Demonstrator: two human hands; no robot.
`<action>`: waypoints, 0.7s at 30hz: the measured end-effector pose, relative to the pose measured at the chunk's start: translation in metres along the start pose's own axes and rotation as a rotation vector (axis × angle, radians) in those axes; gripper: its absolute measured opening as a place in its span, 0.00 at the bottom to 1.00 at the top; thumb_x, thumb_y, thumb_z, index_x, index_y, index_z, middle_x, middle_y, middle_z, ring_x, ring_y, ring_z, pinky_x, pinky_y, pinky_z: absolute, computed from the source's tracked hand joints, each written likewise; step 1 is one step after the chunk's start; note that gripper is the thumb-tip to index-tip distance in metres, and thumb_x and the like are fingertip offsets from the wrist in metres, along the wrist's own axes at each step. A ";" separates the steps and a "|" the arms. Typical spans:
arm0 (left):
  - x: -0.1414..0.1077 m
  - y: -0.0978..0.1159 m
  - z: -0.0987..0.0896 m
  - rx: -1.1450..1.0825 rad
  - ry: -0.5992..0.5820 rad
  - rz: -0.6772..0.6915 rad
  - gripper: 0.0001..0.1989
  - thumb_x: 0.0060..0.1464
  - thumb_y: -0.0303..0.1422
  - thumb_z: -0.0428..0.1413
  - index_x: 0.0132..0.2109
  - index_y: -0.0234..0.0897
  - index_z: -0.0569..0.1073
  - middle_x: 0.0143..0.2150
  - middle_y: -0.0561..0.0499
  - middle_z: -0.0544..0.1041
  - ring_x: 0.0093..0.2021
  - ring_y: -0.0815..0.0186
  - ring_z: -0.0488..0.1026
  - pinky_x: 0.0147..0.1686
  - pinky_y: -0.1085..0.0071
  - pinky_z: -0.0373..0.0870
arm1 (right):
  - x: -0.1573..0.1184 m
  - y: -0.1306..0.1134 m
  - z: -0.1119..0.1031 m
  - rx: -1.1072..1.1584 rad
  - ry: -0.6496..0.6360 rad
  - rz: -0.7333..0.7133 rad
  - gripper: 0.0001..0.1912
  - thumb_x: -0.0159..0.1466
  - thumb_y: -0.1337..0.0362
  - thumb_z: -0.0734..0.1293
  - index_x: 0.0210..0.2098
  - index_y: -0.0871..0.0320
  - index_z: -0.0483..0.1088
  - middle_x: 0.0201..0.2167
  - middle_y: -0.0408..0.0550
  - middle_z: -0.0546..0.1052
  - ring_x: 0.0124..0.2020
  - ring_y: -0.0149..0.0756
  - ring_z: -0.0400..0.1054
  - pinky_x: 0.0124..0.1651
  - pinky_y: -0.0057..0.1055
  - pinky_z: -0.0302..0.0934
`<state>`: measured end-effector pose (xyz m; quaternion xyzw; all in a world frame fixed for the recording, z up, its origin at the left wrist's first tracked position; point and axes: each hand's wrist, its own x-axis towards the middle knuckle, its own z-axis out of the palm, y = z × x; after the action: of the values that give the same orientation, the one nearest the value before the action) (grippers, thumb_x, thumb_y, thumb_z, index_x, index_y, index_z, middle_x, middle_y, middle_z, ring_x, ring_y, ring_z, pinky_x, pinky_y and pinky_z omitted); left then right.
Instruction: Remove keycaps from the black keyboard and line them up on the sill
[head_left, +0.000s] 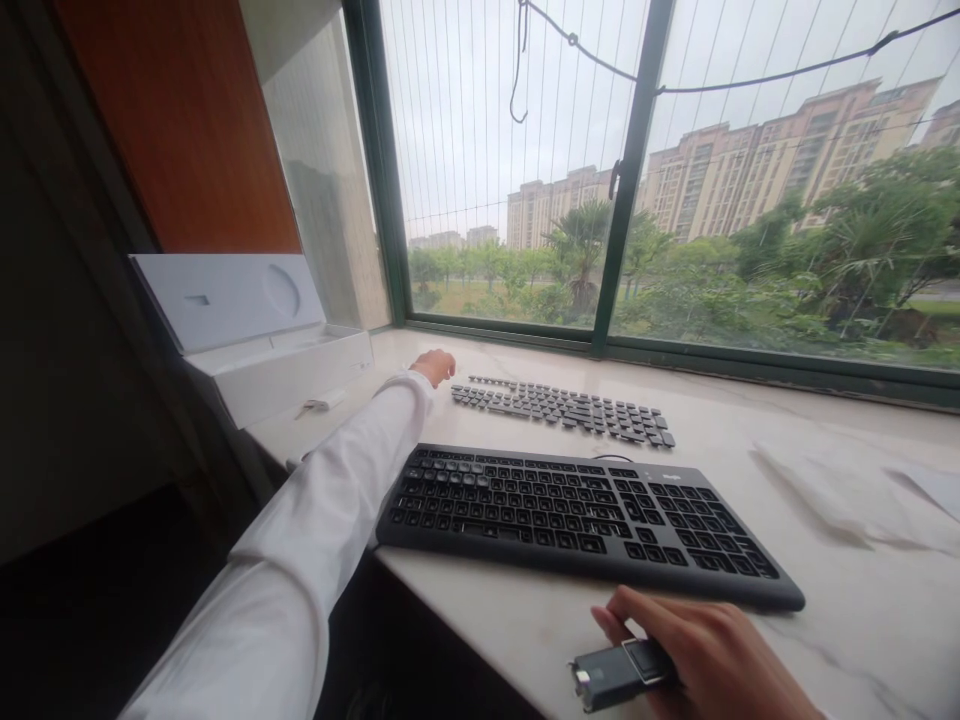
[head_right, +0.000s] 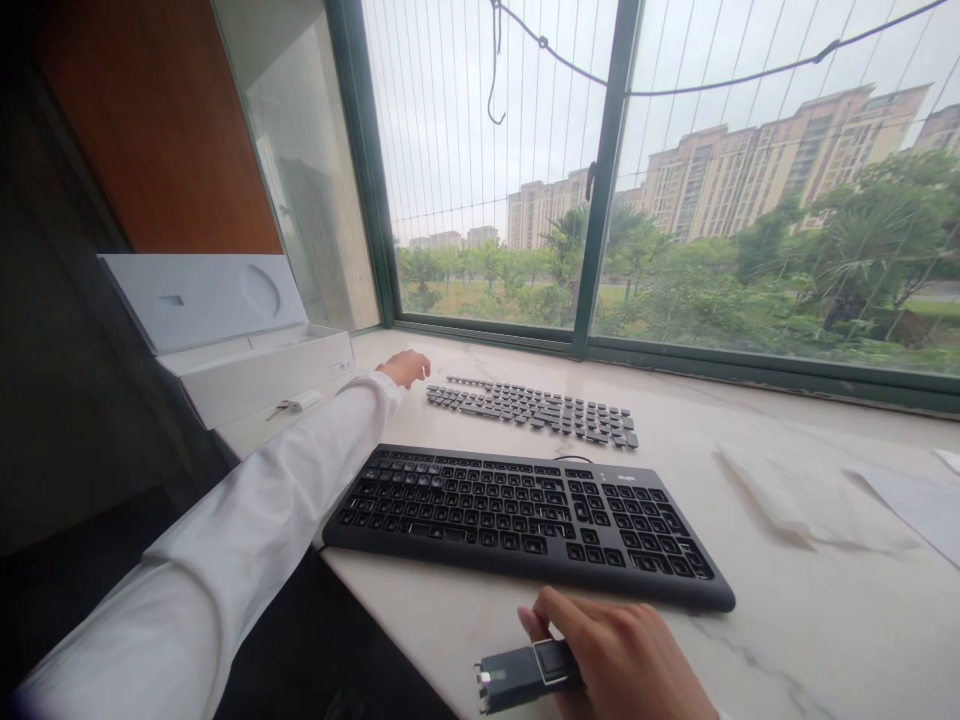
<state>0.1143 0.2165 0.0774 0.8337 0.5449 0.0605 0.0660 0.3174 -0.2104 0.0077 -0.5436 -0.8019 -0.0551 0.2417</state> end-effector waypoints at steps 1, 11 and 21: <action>-0.005 0.001 -0.004 0.003 0.014 0.000 0.10 0.51 0.29 0.56 0.42 0.38 0.78 0.43 0.45 0.79 0.25 0.69 0.75 0.36 0.71 0.69 | 0.001 0.001 -0.001 0.004 -0.003 -0.004 0.10 0.66 0.63 0.59 0.29 0.52 0.66 0.21 0.39 0.74 0.20 0.33 0.71 0.22 0.28 0.57; -0.062 0.016 -0.023 -0.044 0.077 0.023 0.11 0.55 0.34 0.55 0.44 0.40 0.77 0.41 0.47 0.79 0.26 0.71 0.74 0.38 0.72 0.70 | 0.009 0.008 -0.008 -0.018 0.035 0.071 0.10 0.63 0.67 0.58 0.32 0.52 0.70 0.26 0.42 0.78 0.24 0.37 0.74 0.27 0.28 0.62; -0.189 0.046 -0.019 -0.163 0.144 0.128 0.13 0.58 0.41 0.53 0.44 0.44 0.78 0.42 0.51 0.79 0.34 0.68 0.75 0.40 0.73 0.68 | 0.008 0.031 -0.009 -0.021 0.275 0.068 0.09 0.58 0.67 0.61 0.32 0.53 0.73 0.25 0.42 0.79 0.25 0.39 0.75 0.29 0.28 0.62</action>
<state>0.0773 0.0254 0.0988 0.8521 0.4874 0.1682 0.0901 0.3463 -0.1942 0.0134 -0.5601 -0.7417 -0.1296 0.3454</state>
